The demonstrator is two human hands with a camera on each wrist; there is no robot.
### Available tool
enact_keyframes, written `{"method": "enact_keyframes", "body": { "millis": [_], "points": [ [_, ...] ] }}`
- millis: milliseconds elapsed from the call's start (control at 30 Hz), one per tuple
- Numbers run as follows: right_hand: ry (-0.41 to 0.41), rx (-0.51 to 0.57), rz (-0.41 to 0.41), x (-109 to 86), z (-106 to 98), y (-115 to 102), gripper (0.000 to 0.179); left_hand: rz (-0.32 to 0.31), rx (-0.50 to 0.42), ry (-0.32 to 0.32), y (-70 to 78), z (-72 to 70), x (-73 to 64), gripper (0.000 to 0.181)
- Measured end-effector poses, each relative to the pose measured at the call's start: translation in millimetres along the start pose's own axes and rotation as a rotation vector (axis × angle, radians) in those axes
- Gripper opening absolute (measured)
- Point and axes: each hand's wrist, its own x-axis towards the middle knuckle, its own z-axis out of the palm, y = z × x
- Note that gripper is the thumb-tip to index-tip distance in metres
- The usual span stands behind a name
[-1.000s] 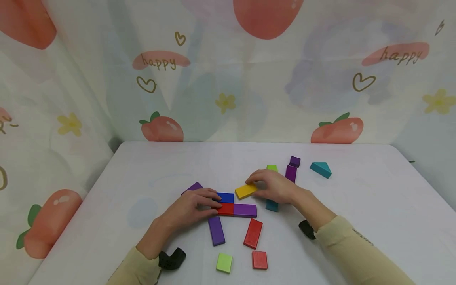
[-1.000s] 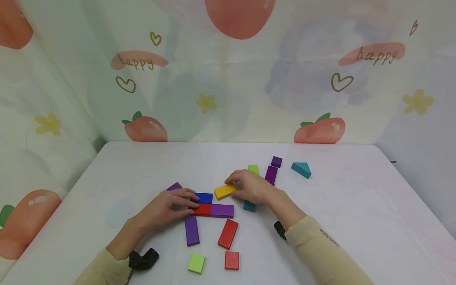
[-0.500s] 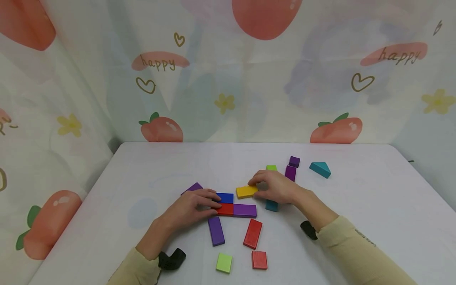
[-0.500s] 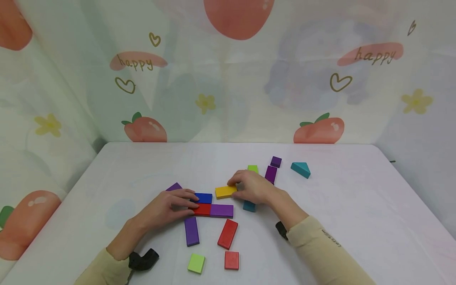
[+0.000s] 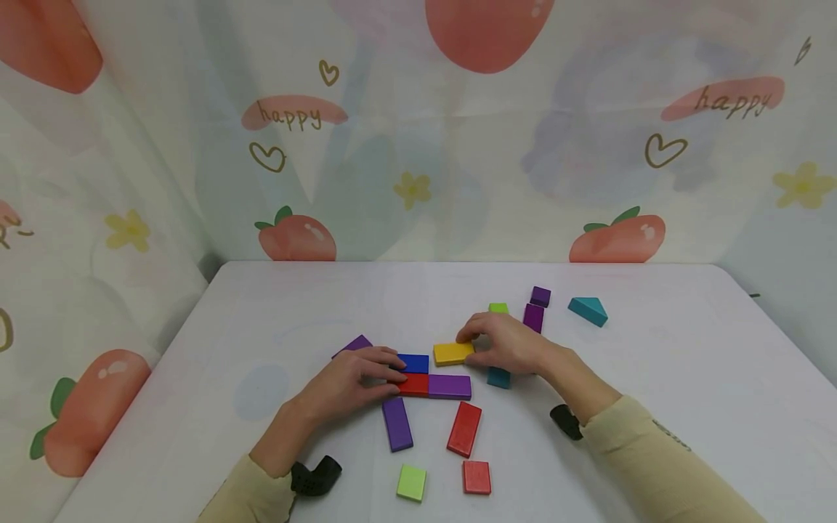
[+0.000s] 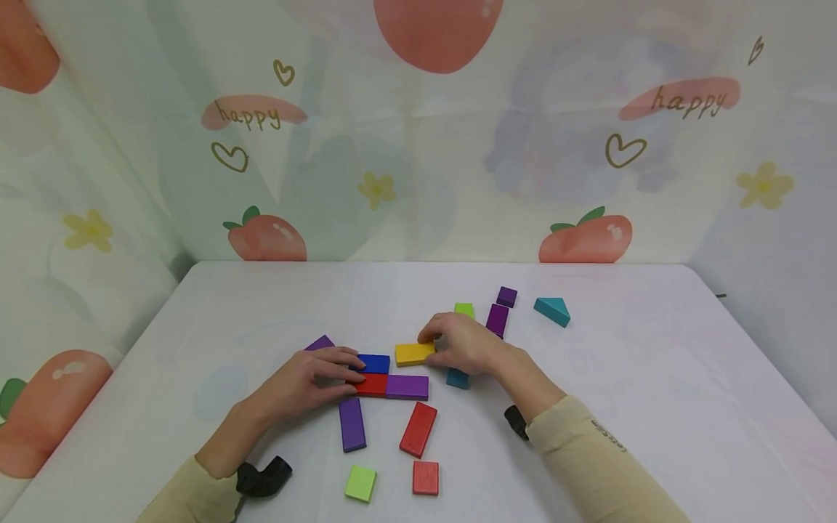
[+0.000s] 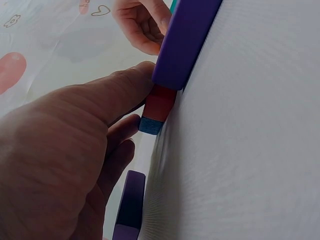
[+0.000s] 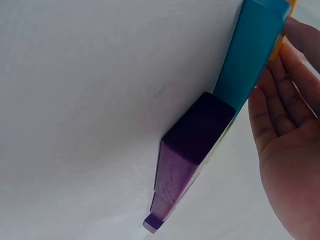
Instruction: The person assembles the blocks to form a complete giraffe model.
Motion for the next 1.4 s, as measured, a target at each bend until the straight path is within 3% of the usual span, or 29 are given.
{"method": "enact_keyframes", "body": {
  "millis": [367,767,1400],
  "points": [
    [-0.038,0.033,0.029,-1.8,4.9,-3.0,0.028,-0.009,0.012,0.002,-1.1,0.6,-0.7,0.024],
    [-0.026,0.066,0.03,-4.4,1.4,0.8,0.025,0.002,-0.001,0.002,-1.6,1.4,-0.5,0.024],
    [-0.042,0.063,0.004,-3.8,4.6,0.6,0.022,0.002,0.004,0.002,-0.9,0.6,-0.3,0.023]
  ]
}}
